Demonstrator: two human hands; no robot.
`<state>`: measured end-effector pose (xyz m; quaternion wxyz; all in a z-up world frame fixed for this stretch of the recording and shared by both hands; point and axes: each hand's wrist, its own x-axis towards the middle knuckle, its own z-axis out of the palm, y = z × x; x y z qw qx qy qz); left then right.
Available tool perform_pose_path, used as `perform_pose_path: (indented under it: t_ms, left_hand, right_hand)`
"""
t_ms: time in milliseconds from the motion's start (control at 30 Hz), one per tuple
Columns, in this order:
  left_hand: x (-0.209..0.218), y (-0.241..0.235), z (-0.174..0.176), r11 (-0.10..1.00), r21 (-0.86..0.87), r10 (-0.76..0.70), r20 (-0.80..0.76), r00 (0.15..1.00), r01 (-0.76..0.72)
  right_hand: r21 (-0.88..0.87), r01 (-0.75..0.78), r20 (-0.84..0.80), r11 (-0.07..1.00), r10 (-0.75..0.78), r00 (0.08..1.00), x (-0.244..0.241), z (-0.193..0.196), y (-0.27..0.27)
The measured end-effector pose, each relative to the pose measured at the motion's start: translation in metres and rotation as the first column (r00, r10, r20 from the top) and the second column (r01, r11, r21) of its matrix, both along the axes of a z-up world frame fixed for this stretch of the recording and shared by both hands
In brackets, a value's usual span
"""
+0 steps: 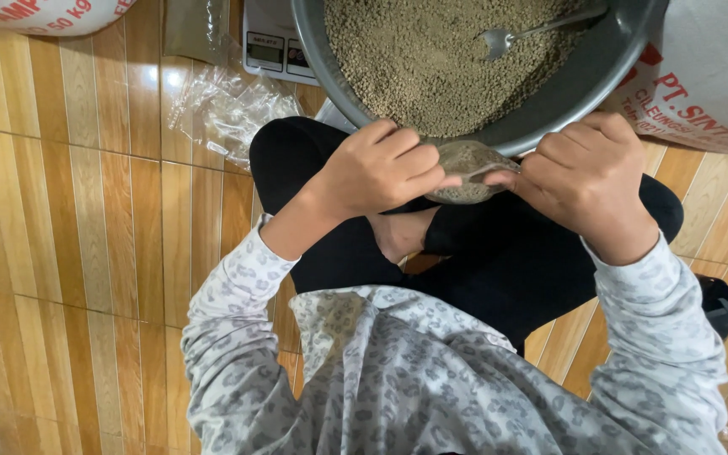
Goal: Scooping animal feed from a basin into a small plastic bag and sealing it.
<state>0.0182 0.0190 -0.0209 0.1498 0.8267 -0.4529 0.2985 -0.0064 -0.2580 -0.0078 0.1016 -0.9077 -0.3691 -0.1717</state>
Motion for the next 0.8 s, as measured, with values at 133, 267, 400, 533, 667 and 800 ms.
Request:
perform_pose_path:
  t_ms: [133,267,400,533,667,800]
  left_hand:
    - [-0.007,-0.006,-0.002,0.999,0.005,-0.043,0.016,0.999,0.043]
    - [-0.012,-0.011,-0.001,0.999,0.002,-0.046,0.019,0.999,0.046]
    - [-0.011,-0.014,-0.01,0.982,-0.149,-0.113,0.001,0.994,0.112]
    - [-0.018,-0.017,0.011,0.982,-0.156,-0.113,-0.061,0.992,0.102]
    - [-0.022,-0.018,0.014,0.983,-0.161,-0.103,-0.072,0.992,0.09]
    - [-0.021,-0.017,0.02,0.973,-0.206,-0.131,-0.106,0.986,0.107]
  right_hand:
    - [0.015,0.003,-0.093,1.0,-0.001,0.996,0.003,0.007,0.008]
    - [0.137,-0.09,-0.244,0.986,0.122,0.962,0.003,0.01,0.019]
    - [0.356,-0.17,-0.143,0.919,0.234,0.962,0.003,-0.023,0.024]
    - [0.375,-0.192,-0.172,0.907,0.271,0.947,-0.001,-0.021,0.031]
    - [0.325,-0.189,-0.183,0.927,0.257,0.949,-0.007,-0.008,0.031]
    - [0.194,-0.184,-0.114,0.964,0.208,0.971,-0.013,0.019,0.034]
